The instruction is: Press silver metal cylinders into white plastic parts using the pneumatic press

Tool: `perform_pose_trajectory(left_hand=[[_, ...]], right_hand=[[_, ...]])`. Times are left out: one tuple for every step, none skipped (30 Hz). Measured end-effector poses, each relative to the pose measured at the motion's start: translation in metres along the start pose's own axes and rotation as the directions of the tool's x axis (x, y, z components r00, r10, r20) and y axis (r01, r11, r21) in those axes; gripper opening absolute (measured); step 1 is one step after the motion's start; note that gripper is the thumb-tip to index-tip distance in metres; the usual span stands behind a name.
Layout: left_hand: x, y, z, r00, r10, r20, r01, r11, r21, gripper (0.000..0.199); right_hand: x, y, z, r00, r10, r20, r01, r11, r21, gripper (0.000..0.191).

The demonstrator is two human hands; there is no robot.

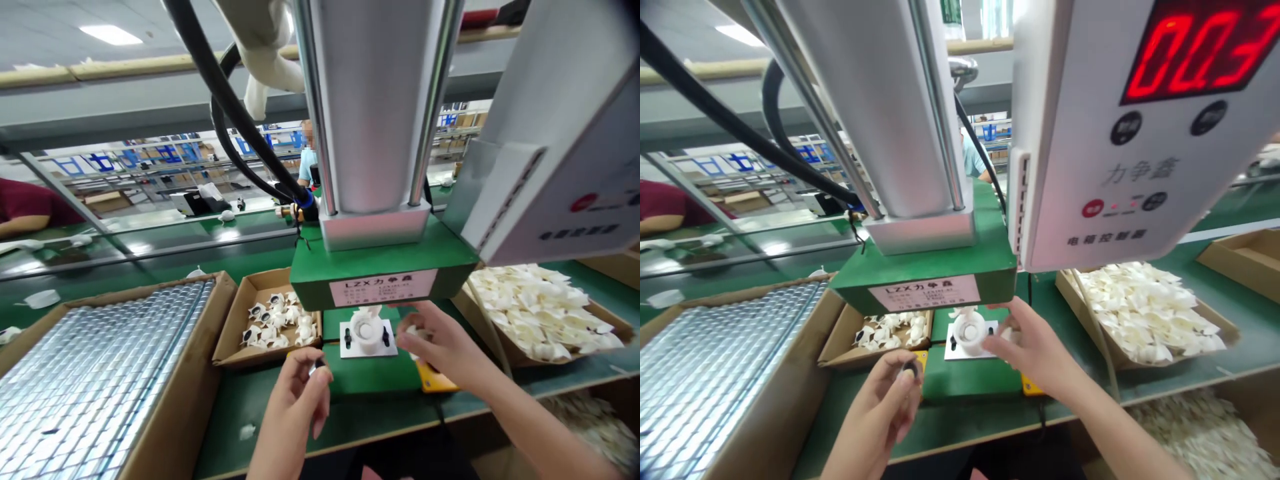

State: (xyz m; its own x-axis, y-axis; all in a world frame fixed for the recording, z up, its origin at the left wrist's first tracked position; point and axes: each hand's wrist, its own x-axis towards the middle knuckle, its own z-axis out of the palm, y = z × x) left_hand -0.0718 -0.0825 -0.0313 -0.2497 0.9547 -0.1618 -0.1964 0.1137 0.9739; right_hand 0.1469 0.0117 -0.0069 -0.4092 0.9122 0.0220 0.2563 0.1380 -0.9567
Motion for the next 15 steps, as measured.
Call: perform_pose_trajectory(left_hand=[[-0.001,0.002,0.005,1.0,-0.03,0.006,0.03,0.999,-0.037,0.032],[-0.002,0.004,0.01,0.998,-0.055,0.002,0.055,0.997,-0.06,0.032],[-0.003,0.006,0.013,0.997,-0.074,-0.008,0.073,0.995,-0.075,0.033],[-0.003,0.007,0.016,0.996,-0.087,-0.021,0.085,0.993,-0.084,0.035],[-0.003,0.007,0.017,0.995,-0.096,-0.032,0.093,0.992,-0.088,0.037],[-0.003,0.007,0.018,0.994,-0.103,-0.037,0.099,0.991,-0.086,0.038],[-0.002,0.005,0.018,0.993,-0.108,-0.04,0.105,0.991,-0.08,0.04],[-0.001,0.004,0.017,0.993,-0.114,-0.042,0.111,0.991,-0.074,0.041],[0.001,0.002,0.016,0.992,-0.124,-0.04,0.121,0.99,-0.071,0.041],[0.002,0.0,0.015,0.991,-0.13,-0.04,0.126,0.989,-0.072,0.041],[0.004,-0.002,0.014,0.991,-0.131,-0.038,0.127,0.989,-0.079,0.04],[0.006,-0.004,0.013,0.991,-0.129,-0.034,0.125,0.988,-0.089,0.04],[0.007,-0.005,0.013,0.992,-0.124,-0.034,0.12,0.987,-0.103,0.04],[0.008,-0.005,0.013,0.992,-0.121,-0.038,0.116,0.986,-0.118,0.041],[0.008,-0.005,0.013,0.992,-0.122,-0.041,0.116,0.984,-0.132,0.042]], right_hand=[[0.01,-0.006,0.007,0.999,-0.017,0.031,0.014,0.996,0.087,0.05],[0.02,-0.012,0.013,0.997,-0.042,0.06,0.031,0.985,0.172,0.047],[0.03,-0.016,0.02,0.993,-0.071,0.094,0.045,0.965,0.259,0.043],[0.039,-0.019,0.025,0.986,-0.102,0.129,0.052,0.939,0.341,0.039],[0.047,-0.021,0.031,0.979,-0.131,0.158,0.055,0.91,0.412,0.036],[0.052,-0.023,0.035,0.972,-0.155,0.179,0.054,0.881,0.47,0.035],[0.056,-0.023,0.039,0.966,-0.173,0.191,0.052,0.857,0.513,0.034],[0.057,-0.023,0.042,0.964,-0.178,0.197,0.045,0.841,0.539,0.034],[0.056,-0.022,0.044,0.966,-0.164,0.202,0.029,0.838,0.544,0.033],[0.052,-0.02,0.044,0.969,-0.133,0.208,0.001,0.844,0.536,0.033],[0.047,-0.018,0.043,0.973,-0.09,0.215,-0.037,0.851,0.524,0.033],[0.04,-0.016,0.039,0.975,-0.038,0.217,-0.081,0.854,0.513,0.033],[0.031,-0.013,0.032,0.977,0.012,0.211,-0.12,0.852,0.509,0.032],[0.023,-0.009,0.022,0.98,0.049,0.192,-0.143,0.844,0.517,0.031],[0.015,-0.005,0.008,0.984,0.067,0.165,-0.146,0.832,0.534,0.029]])
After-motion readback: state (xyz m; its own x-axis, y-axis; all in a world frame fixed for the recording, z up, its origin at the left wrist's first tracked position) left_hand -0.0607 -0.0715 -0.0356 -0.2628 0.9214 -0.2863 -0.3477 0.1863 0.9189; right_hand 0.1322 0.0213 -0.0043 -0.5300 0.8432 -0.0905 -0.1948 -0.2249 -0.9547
